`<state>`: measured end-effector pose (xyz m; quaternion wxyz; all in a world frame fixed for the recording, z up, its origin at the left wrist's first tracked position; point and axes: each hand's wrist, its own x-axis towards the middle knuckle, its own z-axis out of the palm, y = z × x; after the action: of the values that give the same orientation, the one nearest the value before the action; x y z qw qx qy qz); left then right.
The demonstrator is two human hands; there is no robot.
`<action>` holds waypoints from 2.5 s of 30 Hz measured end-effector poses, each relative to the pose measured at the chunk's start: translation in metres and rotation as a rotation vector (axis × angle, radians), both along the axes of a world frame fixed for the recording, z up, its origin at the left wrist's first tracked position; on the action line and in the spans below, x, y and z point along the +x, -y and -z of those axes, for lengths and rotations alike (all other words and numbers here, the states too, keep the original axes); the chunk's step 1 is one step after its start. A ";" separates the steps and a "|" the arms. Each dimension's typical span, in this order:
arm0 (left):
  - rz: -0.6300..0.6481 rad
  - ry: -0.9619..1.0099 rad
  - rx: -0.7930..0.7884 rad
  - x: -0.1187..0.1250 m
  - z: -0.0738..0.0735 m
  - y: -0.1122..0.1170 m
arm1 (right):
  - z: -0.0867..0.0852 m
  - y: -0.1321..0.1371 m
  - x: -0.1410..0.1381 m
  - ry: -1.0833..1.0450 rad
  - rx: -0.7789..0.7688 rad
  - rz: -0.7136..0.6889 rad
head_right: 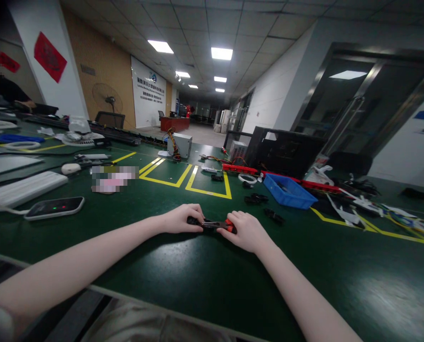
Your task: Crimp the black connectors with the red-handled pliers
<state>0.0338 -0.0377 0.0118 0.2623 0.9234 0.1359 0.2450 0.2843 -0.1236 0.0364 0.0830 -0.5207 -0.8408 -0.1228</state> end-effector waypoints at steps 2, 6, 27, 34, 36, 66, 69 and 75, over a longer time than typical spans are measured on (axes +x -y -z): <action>-0.005 0.000 0.000 0.000 0.000 0.000 | 0.000 0.000 0.000 -0.001 0.006 -0.001; -0.003 -0.002 0.001 -0.001 0.001 0.000 | -0.002 0.001 0.001 -0.002 0.019 -0.010; 0.012 -0.019 0.044 0.000 0.004 -0.002 | 0.004 -0.001 0.009 -0.054 0.064 0.010; 0.011 -0.021 0.056 0.000 0.006 -0.004 | 0.004 0.000 0.009 -0.055 0.128 0.006; 0.013 -0.025 0.060 0.000 0.006 -0.004 | 0.005 -0.001 0.009 -0.051 0.144 0.004; 0.064 -0.003 0.047 0.000 0.008 -0.007 | 0.006 0.000 0.006 -0.084 0.151 -0.014; 0.056 -0.005 0.045 0.000 0.008 -0.007 | 0.005 0.001 0.006 -0.082 0.134 -0.016; 0.058 -0.009 0.044 -0.001 0.007 -0.006 | 0.005 0.001 0.005 -0.081 0.118 -0.012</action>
<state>0.0331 -0.0319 0.0047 0.2481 0.9336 0.1048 0.2363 0.2897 -0.1251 0.0317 0.1483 -0.5144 -0.8311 -0.1504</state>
